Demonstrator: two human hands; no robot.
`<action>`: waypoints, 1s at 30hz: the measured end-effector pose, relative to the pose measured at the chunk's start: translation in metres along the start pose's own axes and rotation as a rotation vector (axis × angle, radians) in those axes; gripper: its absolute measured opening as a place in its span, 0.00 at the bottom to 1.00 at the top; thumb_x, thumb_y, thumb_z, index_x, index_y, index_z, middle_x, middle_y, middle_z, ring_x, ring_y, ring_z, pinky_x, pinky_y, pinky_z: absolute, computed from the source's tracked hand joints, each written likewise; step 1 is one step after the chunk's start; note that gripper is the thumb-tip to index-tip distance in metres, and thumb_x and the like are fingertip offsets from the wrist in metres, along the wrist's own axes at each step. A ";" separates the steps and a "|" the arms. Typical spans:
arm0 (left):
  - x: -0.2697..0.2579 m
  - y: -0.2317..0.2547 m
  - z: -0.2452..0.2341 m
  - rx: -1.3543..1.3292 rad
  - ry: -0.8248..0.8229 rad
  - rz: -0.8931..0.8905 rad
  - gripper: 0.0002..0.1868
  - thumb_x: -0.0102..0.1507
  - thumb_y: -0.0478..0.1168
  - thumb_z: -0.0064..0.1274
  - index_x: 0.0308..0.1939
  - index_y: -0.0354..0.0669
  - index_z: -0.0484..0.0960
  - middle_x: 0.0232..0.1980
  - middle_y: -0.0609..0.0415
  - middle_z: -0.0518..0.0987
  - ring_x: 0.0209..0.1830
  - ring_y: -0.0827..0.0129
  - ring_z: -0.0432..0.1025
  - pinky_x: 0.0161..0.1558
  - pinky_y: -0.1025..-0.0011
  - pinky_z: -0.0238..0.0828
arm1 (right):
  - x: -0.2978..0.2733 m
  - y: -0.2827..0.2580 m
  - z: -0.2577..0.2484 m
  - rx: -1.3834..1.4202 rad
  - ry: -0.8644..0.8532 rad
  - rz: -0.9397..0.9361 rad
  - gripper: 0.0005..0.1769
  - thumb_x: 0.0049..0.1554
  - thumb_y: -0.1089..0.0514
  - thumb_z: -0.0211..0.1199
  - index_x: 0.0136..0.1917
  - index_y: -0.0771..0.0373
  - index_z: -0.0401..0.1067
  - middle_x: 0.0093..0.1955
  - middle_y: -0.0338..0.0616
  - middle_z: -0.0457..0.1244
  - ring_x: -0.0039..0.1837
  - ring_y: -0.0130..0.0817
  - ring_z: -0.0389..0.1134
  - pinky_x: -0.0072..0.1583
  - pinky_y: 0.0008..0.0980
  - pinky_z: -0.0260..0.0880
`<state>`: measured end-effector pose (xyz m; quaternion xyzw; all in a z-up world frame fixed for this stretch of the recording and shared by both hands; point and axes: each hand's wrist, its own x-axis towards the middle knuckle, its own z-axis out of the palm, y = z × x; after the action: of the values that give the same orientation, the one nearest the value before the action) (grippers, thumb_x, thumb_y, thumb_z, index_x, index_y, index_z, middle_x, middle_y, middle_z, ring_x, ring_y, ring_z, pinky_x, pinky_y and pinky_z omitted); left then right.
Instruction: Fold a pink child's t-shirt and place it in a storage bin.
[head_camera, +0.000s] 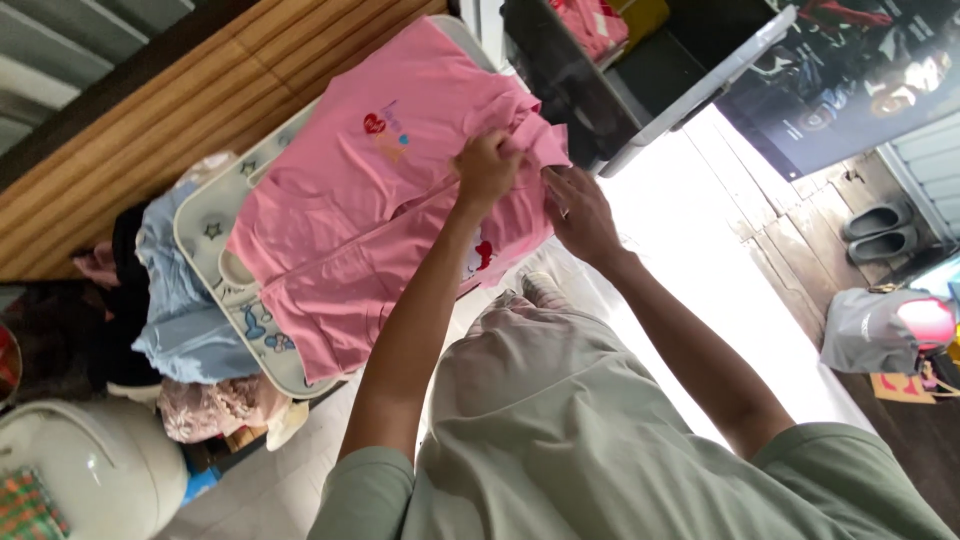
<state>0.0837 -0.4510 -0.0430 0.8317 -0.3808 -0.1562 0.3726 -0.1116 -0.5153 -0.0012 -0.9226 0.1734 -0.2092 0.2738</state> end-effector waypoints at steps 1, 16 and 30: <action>0.000 0.002 -0.002 0.002 -0.008 0.011 0.08 0.55 0.41 0.61 0.33 0.41 0.82 0.44 0.49 0.84 0.55 0.54 0.72 0.59 0.55 0.64 | 0.001 0.000 0.001 -0.003 0.010 0.008 0.27 0.56 0.66 0.68 0.69 0.64 0.70 0.60 0.50 0.66 0.61 0.50 0.66 0.62 0.46 0.68; -0.036 0.008 0.006 0.001 0.394 0.224 0.09 0.69 0.41 0.48 0.52 0.52 0.77 0.40 0.57 0.80 0.45 0.64 0.74 0.56 0.58 0.54 | -0.015 0.007 0.023 0.200 0.262 0.078 0.11 0.67 0.71 0.51 0.60 0.59 0.63 0.49 0.51 0.69 0.50 0.46 0.75 0.50 0.40 0.74; -0.043 0.021 -0.004 0.098 0.367 0.233 0.11 0.70 0.45 0.48 0.55 0.50 0.76 0.49 0.57 0.78 0.54 0.61 0.69 0.58 0.54 0.53 | -0.008 0.011 0.015 0.491 0.240 0.407 0.06 0.65 0.65 0.61 0.55 0.63 0.67 0.40 0.42 0.67 0.37 0.22 0.65 0.37 0.28 0.63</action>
<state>0.0463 -0.4262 -0.0257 0.8137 -0.4072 0.0604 0.4104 -0.1134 -0.5139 -0.0211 -0.7444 0.3293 -0.2929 0.5017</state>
